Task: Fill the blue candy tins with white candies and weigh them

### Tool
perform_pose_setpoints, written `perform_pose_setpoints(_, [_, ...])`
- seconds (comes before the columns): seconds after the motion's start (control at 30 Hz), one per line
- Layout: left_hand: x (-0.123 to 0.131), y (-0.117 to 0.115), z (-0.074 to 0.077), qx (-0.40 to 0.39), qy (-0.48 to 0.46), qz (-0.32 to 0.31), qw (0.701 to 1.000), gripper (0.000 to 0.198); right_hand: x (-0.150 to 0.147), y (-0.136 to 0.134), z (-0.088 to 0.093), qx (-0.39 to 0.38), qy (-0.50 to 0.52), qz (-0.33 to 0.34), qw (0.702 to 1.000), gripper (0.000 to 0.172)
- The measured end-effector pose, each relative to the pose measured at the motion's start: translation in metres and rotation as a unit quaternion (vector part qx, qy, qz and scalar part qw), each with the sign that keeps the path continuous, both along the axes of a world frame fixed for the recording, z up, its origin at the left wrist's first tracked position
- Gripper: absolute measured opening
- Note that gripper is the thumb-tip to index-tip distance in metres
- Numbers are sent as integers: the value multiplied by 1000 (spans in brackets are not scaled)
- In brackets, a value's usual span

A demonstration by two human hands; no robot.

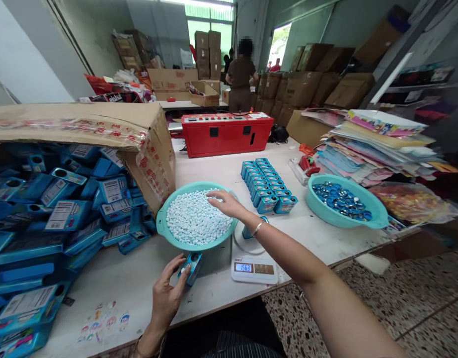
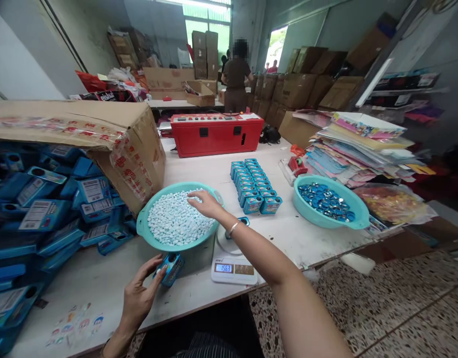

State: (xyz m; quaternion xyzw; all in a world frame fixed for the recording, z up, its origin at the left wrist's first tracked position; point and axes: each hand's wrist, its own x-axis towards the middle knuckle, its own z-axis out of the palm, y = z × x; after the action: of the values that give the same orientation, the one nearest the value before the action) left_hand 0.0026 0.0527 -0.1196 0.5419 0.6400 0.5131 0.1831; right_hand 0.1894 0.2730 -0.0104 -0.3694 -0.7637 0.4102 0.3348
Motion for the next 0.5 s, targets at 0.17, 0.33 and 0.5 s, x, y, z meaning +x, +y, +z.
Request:
perform_pose_setpoints(0.17, [2, -13, 15, 83, 43, 17, 995, 25, 87, -21, 2, 43, 66, -72, 994, 12])
perform_pose_setpoints(0.33, [73, 3, 34, 90, -3, -136, 987, 38, 132, -38, -36, -83, 205, -202, 954, 22])
perform_pose_setpoints(0.5, [170, 84, 21, -58, -134, -191, 971, 90, 124, -44, -70, -115, 327, -290, 892, 41])
